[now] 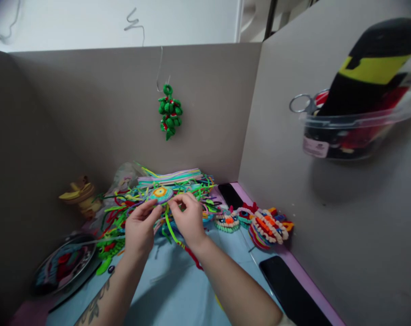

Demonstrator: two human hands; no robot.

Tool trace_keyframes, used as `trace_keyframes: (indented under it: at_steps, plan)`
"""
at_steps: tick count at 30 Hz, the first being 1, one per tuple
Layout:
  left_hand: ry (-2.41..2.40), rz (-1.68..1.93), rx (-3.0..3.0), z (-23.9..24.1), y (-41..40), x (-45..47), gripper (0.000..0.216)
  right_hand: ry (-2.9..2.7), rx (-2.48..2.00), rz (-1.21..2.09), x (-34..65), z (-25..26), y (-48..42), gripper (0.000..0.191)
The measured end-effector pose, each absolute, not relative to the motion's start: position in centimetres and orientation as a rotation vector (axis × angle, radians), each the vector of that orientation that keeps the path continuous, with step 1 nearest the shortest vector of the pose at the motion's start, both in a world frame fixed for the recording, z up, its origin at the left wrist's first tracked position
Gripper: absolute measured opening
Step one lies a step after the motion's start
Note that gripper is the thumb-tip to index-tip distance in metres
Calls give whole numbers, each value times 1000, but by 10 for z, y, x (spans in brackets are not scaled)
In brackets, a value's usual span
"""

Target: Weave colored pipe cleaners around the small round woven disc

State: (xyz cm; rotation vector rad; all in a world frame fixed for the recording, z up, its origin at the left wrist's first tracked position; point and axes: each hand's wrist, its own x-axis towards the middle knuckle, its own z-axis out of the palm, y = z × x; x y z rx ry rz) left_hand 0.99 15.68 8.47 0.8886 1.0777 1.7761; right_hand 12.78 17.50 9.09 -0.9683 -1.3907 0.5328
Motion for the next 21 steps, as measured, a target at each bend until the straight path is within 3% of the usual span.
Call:
trace_keyframes:
  at_steps: [21]
  plan:
    - [1093, 1818, 921, 87, 152, 14, 35, -1295, -915, 592, 123, 88, 173, 9]
